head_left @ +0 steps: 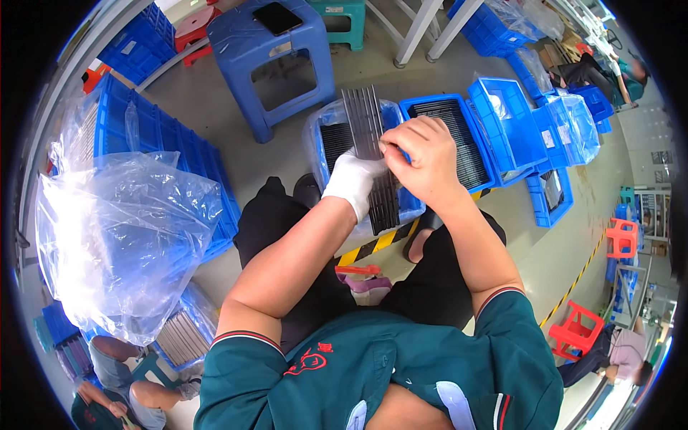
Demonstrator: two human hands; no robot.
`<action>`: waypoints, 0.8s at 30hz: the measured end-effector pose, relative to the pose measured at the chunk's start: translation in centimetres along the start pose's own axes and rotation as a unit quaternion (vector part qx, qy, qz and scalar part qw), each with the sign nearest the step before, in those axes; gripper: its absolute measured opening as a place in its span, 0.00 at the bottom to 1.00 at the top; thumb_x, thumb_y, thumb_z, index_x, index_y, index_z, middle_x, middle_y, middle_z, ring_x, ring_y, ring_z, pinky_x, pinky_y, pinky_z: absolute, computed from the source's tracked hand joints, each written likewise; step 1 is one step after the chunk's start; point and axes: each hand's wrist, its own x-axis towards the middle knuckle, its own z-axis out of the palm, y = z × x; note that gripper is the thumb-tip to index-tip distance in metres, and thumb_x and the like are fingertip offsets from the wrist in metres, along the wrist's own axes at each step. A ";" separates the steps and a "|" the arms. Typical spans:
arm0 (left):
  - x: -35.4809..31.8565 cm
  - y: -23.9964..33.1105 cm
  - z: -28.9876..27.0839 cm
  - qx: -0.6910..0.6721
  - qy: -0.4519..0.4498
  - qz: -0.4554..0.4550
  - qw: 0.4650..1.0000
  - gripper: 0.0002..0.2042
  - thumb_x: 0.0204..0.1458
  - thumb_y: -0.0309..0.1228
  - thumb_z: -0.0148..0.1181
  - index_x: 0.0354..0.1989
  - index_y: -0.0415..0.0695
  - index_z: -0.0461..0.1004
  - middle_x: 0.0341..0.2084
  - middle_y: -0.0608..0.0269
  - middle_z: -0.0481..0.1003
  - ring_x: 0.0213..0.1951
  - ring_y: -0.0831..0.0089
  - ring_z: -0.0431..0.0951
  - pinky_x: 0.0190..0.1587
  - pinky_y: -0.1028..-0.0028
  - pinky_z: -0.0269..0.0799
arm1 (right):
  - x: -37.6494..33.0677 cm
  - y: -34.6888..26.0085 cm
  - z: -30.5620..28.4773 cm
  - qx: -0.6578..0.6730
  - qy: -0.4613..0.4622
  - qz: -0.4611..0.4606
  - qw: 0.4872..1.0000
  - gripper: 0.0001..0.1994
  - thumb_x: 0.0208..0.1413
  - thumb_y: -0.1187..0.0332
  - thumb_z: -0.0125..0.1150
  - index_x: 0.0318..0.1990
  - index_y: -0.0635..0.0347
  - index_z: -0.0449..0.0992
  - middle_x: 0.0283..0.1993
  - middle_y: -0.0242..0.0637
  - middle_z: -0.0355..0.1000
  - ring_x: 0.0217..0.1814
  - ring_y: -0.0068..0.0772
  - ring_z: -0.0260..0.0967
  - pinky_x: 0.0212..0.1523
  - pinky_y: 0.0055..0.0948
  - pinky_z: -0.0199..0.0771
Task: Sorting thin metal rods and arranging them into partitioned trays on a factory floor.
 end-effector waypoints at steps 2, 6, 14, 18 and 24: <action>0.0 -0.1 0.0 0.019 0.002 0.007 1.000 0.08 0.51 0.25 0.60 0.40 0.41 0.75 0.32 0.65 0.75 0.32 0.76 0.74 0.36 0.74 0.70 | 0.0 -0.4 0.1 -0.044 -0.003 -0.028 0.999 0.05 0.36 0.75 0.64 0.24 0.54 0.75 0.26 0.30 0.72 0.30 0.35 0.69 0.35 0.33 0.65; 0.1 -0.4 0.0 0.039 0.012 0.046 0.998 0.08 0.50 0.25 0.59 0.39 0.41 0.74 0.32 0.65 0.75 0.32 0.76 0.72 0.36 0.74 0.69 | 0.3 -1.1 0.1 -0.087 -0.020 -0.088 0.992 0.06 0.36 0.74 0.64 0.25 0.54 0.75 0.28 0.29 0.71 0.32 0.34 0.68 0.37 0.33 0.65; -0.2 0.4 0.2 0.023 -0.009 0.012 1.000 0.10 0.49 0.21 0.59 0.41 0.40 0.74 0.33 0.64 0.75 0.34 0.74 0.75 0.38 0.74 0.71 | -0.1 0.0 -0.2 -0.055 -0.007 -0.014 0.998 0.05 0.39 0.72 0.66 0.26 0.54 0.77 0.26 0.30 0.72 0.32 0.35 0.70 0.38 0.34 0.67; -0.1 0.3 -0.1 -0.052 -0.059 0.004 0.997 0.11 0.50 0.21 0.58 0.42 0.39 0.74 0.34 0.62 0.76 0.36 0.70 0.77 0.40 0.72 0.73 | -0.4 0.8 0.2 -0.002 0.020 0.006 1.000 0.05 0.38 0.73 0.67 0.26 0.55 0.78 0.27 0.31 0.72 0.32 0.36 0.69 0.37 0.34 0.68; -0.6 1.0 0.4 -0.066 -0.071 -0.007 0.995 0.11 0.51 0.19 0.57 0.43 0.38 0.73 0.34 0.60 0.75 0.35 0.67 0.78 0.38 0.69 0.75 | 0.0 0.2 -0.6 -0.004 0.002 -0.006 1.000 0.06 0.38 0.75 0.68 0.27 0.57 0.78 0.29 0.32 0.73 0.33 0.36 0.70 0.34 0.31 0.70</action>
